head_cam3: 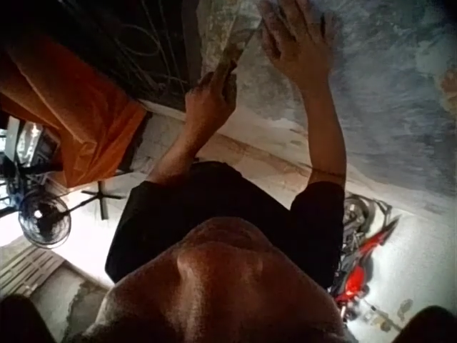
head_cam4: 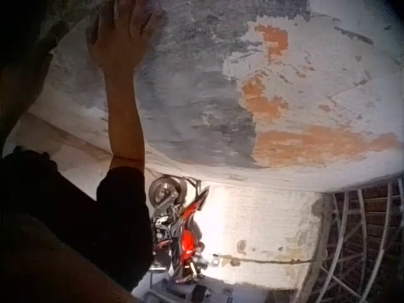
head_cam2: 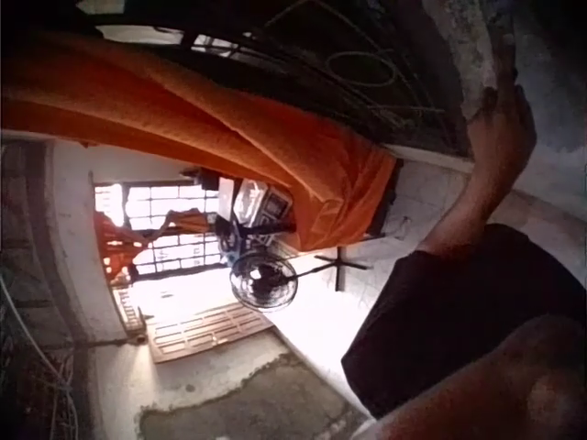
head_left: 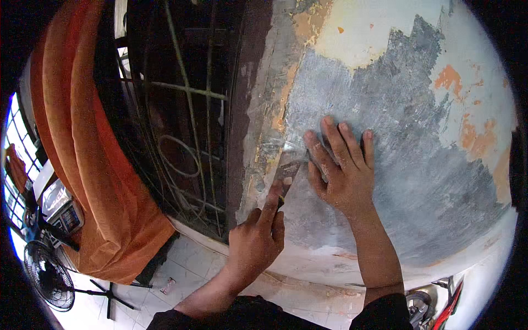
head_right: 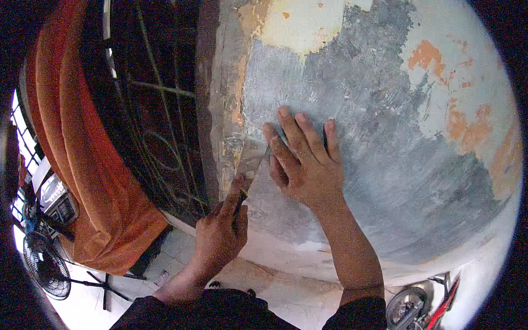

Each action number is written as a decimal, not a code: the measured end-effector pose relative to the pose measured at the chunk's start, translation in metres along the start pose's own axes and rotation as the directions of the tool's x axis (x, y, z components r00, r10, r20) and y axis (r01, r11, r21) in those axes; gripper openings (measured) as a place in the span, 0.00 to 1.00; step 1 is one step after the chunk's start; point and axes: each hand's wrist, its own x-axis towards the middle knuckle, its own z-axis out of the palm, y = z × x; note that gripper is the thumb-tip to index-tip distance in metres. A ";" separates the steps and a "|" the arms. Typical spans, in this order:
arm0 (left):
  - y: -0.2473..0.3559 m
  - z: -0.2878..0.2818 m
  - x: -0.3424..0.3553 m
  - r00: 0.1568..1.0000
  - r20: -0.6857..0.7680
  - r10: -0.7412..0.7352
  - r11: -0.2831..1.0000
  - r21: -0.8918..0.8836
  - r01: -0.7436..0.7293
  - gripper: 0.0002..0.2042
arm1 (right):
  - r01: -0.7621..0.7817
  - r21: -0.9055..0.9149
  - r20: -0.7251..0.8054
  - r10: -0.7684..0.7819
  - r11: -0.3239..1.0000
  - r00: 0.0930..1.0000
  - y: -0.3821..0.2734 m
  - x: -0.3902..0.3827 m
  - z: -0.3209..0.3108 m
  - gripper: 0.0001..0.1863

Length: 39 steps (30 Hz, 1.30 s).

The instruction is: Scraping old paint and plaster off a wall using a putty knife.

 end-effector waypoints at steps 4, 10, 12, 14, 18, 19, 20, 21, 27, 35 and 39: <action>-0.013 0.002 -0.008 1.000 -0.010 0.007 1.000 0.011 -0.007 0.33 | -0.002 0.022 -0.009 0.002 1.000 1.000 -0.005 0.006 -0.002 0.28; -0.004 0.001 -0.001 1.000 0.027 -0.004 1.000 -0.018 0.004 0.33 | -0.007 0.012 0.006 0.007 1.000 1.000 0.000 -0.001 -0.002 0.29; -0.014 0.000 -0.010 1.000 0.025 0.007 1.000 0.026 -0.008 0.34 | -0.001 0.020 -0.023 0.001 1.000 1.000 -0.002 0.001 0.001 0.30; -0.025 0.012 -0.006 0.997 -0.051 0.053 0.998 0.032 -0.051 0.33 | 0.006 0.020 -0.029 -0.006 1.000 1.000 -0.006 0.005 -0.001 0.27; -0.006 0.000 0.024 0.975 -0.169 0.145 0.989 0.019 -0.144 0.33 | 0.014 -0.014 -0.029 -0.014 1.000 0.999 0.000 0.004 -0.004 0.25; -0.007 0.001 0.020 0.974 -0.171 0.146 0.989 0.017 -0.145 0.33 | 0.016 -0.017 -0.030 -0.016 1.000 0.999 0.001 0.002 -0.004 0.25; -0.010 0.004 0.010 0.981 -0.144 0.132 0.991 0.000 -0.134 0.33 | 0.017 0.005 -0.031 -0.016 1.000 0.999 0.002 -0.001 -0.004 0.26; -0.014 0.006 0.002 0.986 -0.116 0.121 0.992 -0.015 -0.123 0.33 | 0.016 0.027 -0.034 -0.016 0.999 0.999 0.002 -0.003 -0.003 0.26; -0.007 -0.005 0.014 0.977 -0.137 0.165 0.985 -0.027 -0.170 0.33 | 0.007 0.036 -0.038 -0.005 0.999 0.999 0.002 0.000 -0.005 0.27; -0.025 0.008 -0.012 1.000 0.020 0.009 0.999 0.048 -0.010 0.34 | 0.007 0.083 -0.092 0.000 0.997 0.996 -0.001 0.000 -0.001 0.27; -0.011 0.005 0.012 0.976 -0.151 0.159 0.987 0.007 -0.160 0.34 | 0.015 0.047 -0.081 -0.011 0.999 0.997 0.000 0.000 -0.005 0.27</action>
